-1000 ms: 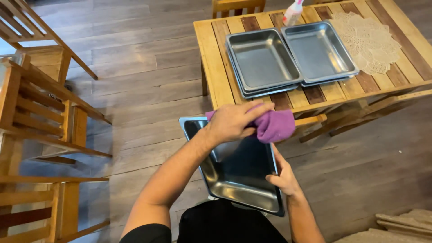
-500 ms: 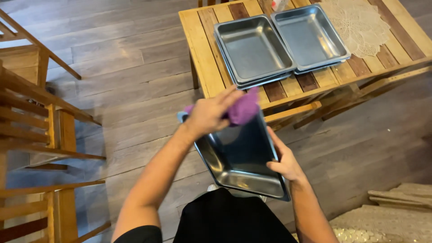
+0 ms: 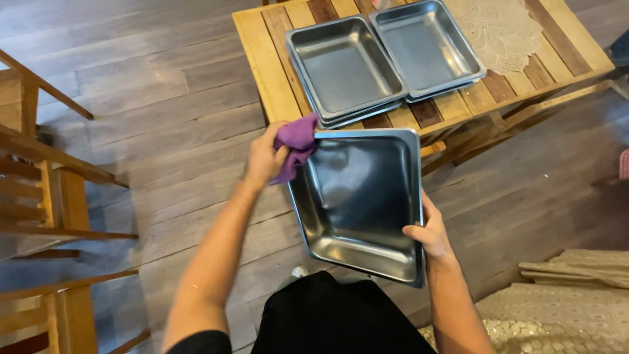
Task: Cleaning and drying metal serving trays with a purple cloth in a restaurant setting.
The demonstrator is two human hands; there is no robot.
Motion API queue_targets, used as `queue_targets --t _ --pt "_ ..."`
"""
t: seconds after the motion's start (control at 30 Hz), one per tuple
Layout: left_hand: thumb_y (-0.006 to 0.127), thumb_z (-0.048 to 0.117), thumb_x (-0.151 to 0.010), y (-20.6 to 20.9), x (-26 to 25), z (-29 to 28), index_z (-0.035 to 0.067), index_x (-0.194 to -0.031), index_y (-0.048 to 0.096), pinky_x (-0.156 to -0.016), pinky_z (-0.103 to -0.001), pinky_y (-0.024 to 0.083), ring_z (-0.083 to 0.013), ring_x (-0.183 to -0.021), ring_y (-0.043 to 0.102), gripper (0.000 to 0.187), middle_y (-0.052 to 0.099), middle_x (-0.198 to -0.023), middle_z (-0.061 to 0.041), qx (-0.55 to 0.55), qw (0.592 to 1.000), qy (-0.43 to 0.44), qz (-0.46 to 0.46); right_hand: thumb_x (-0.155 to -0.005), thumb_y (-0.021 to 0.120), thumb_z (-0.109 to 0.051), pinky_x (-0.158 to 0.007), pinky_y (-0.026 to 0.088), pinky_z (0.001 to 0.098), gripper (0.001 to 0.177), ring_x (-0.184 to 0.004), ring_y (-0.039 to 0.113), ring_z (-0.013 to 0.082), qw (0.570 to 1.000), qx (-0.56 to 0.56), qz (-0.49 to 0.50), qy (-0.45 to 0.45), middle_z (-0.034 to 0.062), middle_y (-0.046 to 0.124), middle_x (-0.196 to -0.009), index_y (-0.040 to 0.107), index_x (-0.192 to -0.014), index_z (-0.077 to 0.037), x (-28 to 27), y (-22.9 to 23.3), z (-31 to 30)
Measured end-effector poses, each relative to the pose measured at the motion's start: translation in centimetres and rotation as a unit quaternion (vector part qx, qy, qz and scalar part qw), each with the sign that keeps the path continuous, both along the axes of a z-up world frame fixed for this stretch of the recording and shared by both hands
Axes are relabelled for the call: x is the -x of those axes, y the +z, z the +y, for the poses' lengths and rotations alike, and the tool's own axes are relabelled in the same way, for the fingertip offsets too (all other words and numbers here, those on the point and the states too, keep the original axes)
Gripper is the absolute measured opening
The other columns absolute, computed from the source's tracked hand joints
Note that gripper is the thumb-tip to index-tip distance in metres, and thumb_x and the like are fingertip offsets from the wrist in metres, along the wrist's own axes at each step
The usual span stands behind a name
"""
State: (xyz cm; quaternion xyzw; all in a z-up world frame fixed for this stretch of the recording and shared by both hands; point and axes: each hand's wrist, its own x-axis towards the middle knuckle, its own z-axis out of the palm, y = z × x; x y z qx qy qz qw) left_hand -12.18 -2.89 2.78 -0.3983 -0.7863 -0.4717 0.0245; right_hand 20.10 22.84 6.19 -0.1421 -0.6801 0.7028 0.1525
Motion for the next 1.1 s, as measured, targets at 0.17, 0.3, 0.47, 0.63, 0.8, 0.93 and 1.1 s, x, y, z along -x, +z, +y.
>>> queue_targets --t 0.17,0.3,0.47,0.63,0.8,0.93,1.1 --pt "0.060 0.008 -0.098 -3.3 -5.1 4.8 0.005 -0.147 0.047 -0.102 -0.043 0.050 -0.0416 -0.124 0.063 0.052 0.064 -0.131 -0.028 -0.235 0.964 0.117 -0.053 -0.057 0.069 -0.008 -0.112 0.034 0.0280 0.099 -0.130 0.051 0.0175 1.000 -0.011 0.007 0.003 0.0059 0.057 -0.140 0.043 -0.153 0.003 -0.7 0.0 2.9" --pt "0.062 0.019 -0.101 -6.1 -11.0 7.8 0.000 -0.147 0.045 -0.100 -0.043 0.054 -0.0357 -0.117 0.069 0.052 0.070 -0.125 -0.026 -0.209 0.950 0.128 -0.194 -0.064 0.071 -0.005 -0.096 0.047 0.0336 0.084 -0.106 0.060 0.0207 0.998 0.055 0.013 -0.040 0.0074 0.064 -0.117 0.053 -0.146 0.003 -2.3 -2.6 7.4" --pt "0.067 0.020 -0.095 -8.8 -17.4 10.3 0.005 -0.148 0.045 -0.097 -0.041 0.055 -0.0330 -0.118 0.070 0.059 0.071 -0.122 -0.023 -0.140 0.951 0.108 -0.253 -0.067 0.067 -0.005 -0.093 0.052 0.0334 0.070 -0.101 0.064 0.0208 0.988 0.097 0.085 -0.090 0.0079 0.067 -0.113 0.054 -0.136 0.000 -3.4 0.1 11.1" --pt "0.071 0.014 -0.088 -6.1 -15.8 15.0 0.006 -0.144 0.047 -0.098 -0.039 0.055 -0.0305 -0.116 0.072 0.061 0.073 -0.121 -0.021 -0.125 0.953 0.075 -0.266 -0.067 0.065 -0.006 -0.094 0.051 0.0317 0.071 -0.102 0.063 0.0200 0.990 0.074 0.089 -0.086 0.0078 0.066 -0.114 0.054 -0.136 0.001 -6.4 0.0 14.9" --pt "0.066 0.009 -0.101 3.6 -9.1 20.8 0.002 -0.141 0.051 -0.105 -0.040 0.052 -0.0300 -0.119 0.066 0.043 0.068 -0.127 -0.021 -0.320 0.934 0.023 -0.159 -0.062 0.067 -0.009 -0.082 0.052 0.0324 0.074 -0.092 0.061 0.0200 0.995 0.071 0.048 -0.058 0.0073 0.063 -0.104 0.053 -0.135 0.002 -8.9 -1.2 17.4" --pt "0.062 0.011 -0.097 5.8 -11.5 24.0 0.004 -0.148 0.042 -0.095 -0.037 0.055 -0.0272 -0.113 0.072 0.055 0.072 -0.119 -0.017 -0.256 0.953 0.046 -0.156 -0.061 0.065 -0.008 -0.086 0.052 0.0316 0.076 -0.096 0.062 0.0197 0.987 0.094 0.087 -0.098 0.0062 0.063 -0.107 0.053 -0.136 0.001 -10.1 -0.1 17.8" --pt "0.063 0.021 -0.095 -1.9 -19.2 26.9 0.013 -0.154 0.035 -0.079 -0.053 0.056 -0.0479 -0.091 0.071 0.066 0.072 -0.103 -0.028 -0.050 0.984 0.042 -0.167 -0.068 0.060 -0.008 -0.082 0.057 0.0357 0.068 -0.094 0.068 0.0258 0.966 0.135 0.163 -0.152 0.0144 0.067 -0.110 0.053 -0.134 0.004 -12.8 -0.8 22.3"
